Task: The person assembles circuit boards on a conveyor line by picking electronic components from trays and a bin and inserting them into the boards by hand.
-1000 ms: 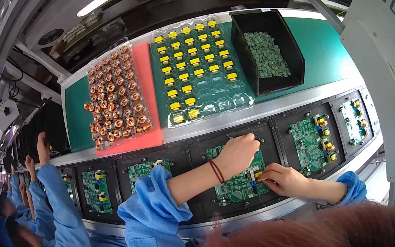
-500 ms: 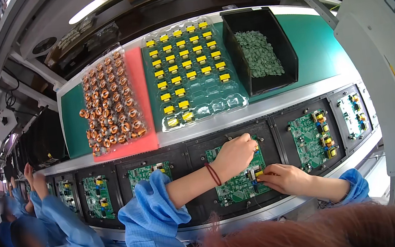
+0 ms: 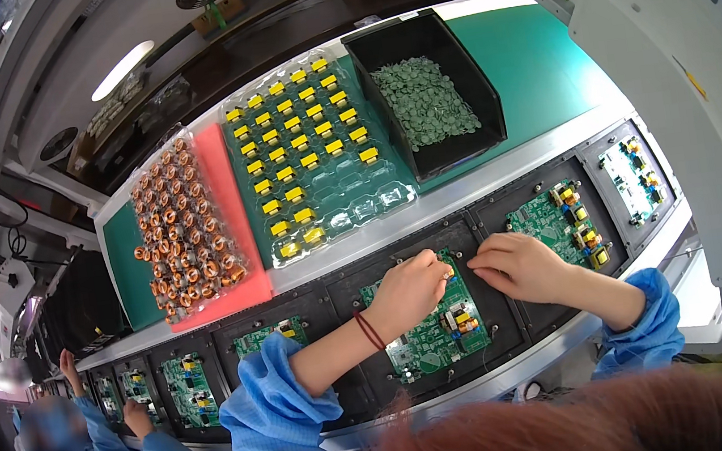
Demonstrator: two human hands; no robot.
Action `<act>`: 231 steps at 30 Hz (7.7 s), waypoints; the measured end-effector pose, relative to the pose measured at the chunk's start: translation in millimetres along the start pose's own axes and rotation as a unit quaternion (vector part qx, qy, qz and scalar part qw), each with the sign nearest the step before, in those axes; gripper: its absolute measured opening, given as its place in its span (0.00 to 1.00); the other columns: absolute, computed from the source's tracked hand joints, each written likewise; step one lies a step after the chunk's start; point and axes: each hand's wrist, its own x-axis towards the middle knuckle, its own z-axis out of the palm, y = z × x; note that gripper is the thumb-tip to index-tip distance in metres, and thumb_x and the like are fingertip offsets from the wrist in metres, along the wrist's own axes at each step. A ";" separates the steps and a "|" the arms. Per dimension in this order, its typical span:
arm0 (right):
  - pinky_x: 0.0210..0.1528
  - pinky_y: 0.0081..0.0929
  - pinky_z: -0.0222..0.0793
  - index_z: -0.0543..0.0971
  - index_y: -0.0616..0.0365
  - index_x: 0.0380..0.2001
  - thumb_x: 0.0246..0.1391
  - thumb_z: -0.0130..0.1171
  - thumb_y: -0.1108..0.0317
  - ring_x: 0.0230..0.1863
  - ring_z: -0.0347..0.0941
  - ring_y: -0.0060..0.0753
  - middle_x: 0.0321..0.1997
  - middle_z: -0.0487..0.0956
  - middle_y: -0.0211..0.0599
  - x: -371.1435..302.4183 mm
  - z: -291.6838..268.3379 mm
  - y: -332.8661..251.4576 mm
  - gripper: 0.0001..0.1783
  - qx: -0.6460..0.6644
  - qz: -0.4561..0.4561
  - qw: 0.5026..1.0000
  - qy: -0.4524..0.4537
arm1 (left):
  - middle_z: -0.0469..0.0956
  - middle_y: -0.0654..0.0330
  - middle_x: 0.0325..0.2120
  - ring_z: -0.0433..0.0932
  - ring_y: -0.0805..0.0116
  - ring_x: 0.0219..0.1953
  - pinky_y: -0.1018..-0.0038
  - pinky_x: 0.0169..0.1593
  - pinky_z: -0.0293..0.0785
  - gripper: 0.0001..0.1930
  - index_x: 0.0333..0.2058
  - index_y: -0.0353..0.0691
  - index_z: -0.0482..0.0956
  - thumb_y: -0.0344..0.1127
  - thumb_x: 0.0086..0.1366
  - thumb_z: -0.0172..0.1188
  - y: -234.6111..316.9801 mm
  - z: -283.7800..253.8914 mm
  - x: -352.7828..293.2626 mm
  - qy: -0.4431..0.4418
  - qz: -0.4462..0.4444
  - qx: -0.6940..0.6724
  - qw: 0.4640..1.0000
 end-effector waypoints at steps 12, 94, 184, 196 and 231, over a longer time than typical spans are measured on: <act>0.32 0.36 0.70 0.78 0.60 0.29 0.48 0.58 0.72 0.32 0.74 0.45 0.29 0.76 0.40 118.6 -2.8 52.2 0.05 -0.075 0.067 0.980 0.170 | 0.73 0.58 0.31 0.77 0.59 0.31 0.67 0.34 0.75 0.08 0.36 0.41 0.80 0.34 0.58 0.58 -0.7 7.4 4.7 -0.009 0.002 -0.019 1.000; 0.41 0.37 0.71 0.77 0.59 0.28 0.44 0.56 0.69 0.36 0.75 0.43 0.31 0.77 0.38 142.5 4.5 108.2 0.07 -0.179 0.098 0.962 0.179 | 0.78 0.55 0.35 0.79 0.67 0.36 0.74 0.40 0.75 0.17 0.41 0.36 0.75 0.23 0.51 0.65 3.6 -66.2 -18.6 0.201 0.042 0.019 0.979; 0.37 0.19 0.69 0.74 0.64 0.40 0.54 0.53 0.78 0.35 0.78 0.24 0.33 0.82 0.40 -23.5 -8.5 50.5 0.10 0.197 0.321 0.919 0.118 | 0.66 0.66 0.26 0.68 0.70 0.35 0.75 0.43 0.65 0.14 0.23 0.45 0.69 0.45 0.63 0.52 2.6 23.1 -106.3 0.027 0.279 0.110 0.954; 0.47 0.22 0.68 0.73 0.62 0.41 0.55 0.53 0.81 0.39 0.76 0.24 0.33 0.81 0.39 -20.8 30.4 17.7 0.10 0.421 0.366 0.828 0.056 | 0.67 0.65 0.24 0.69 0.69 0.34 0.74 0.47 0.67 0.13 0.21 0.45 0.71 0.42 0.63 0.53 -20.4 -4.9 -164.4 0.005 0.220 0.126 0.967; 0.42 0.35 0.67 0.78 0.58 0.34 0.47 0.60 0.73 0.36 0.72 0.39 0.31 0.73 0.36 70.7 103.8 -40.5 0.08 -0.039 -0.026 0.996 -0.081 | 0.69 0.63 0.21 0.73 0.67 0.28 0.74 0.34 0.72 0.14 0.16 0.42 0.68 0.35 0.54 0.64 -72.0 -101.7 -183.8 0.107 0.143 0.193 0.965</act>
